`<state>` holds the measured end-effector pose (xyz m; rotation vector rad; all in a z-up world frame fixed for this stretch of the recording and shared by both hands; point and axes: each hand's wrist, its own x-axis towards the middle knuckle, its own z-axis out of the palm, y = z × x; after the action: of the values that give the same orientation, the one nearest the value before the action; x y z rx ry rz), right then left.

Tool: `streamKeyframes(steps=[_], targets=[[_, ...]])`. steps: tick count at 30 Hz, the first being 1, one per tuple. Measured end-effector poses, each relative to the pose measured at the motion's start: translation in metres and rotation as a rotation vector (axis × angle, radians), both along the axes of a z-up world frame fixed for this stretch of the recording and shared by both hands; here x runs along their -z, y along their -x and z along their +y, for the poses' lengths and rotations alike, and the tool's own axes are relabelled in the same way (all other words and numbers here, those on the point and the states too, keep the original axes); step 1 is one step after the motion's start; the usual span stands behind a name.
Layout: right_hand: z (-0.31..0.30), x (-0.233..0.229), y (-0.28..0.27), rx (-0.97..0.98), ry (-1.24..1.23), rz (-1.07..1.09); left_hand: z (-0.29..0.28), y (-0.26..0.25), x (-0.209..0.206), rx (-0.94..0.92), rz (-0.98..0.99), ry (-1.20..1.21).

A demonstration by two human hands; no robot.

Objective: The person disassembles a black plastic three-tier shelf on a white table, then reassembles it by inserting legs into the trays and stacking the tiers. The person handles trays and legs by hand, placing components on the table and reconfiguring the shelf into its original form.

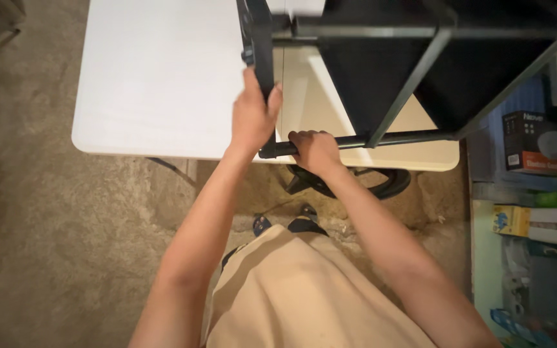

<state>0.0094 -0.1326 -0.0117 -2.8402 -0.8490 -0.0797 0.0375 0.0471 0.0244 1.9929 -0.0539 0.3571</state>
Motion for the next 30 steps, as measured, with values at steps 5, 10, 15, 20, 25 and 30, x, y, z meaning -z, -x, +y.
streamKeyframes(steps=[5, 10, 15, 20, 25, 30], targets=[[0.001, -0.066, -0.020, 0.087, 0.033, -0.041, -0.014, 0.040, -0.048, -0.130, -0.240, 0.002], [0.010, -0.123, -0.029, 0.004, -0.099, -0.315, -0.017, 0.032, -0.064, -0.200, -0.207, 0.057], [0.028, -0.158, -0.043, -0.106, -0.135, -0.280, -0.005, 0.006, -0.079, -0.189, 0.013, 0.151], [0.032, -0.177, -0.065, -0.115, 0.057, -0.129, 0.018, -0.008, -0.091, -0.204, 0.004, 0.097], [0.019, -0.176, -0.083, 0.025, 0.157, -0.062, 0.056, -0.012, -0.096, -0.247, 0.051, 0.083], [0.017, -0.157, -0.088, -0.024, -0.003, -0.299, 0.045, -0.007, -0.100, -0.281, 0.085, 0.108]])
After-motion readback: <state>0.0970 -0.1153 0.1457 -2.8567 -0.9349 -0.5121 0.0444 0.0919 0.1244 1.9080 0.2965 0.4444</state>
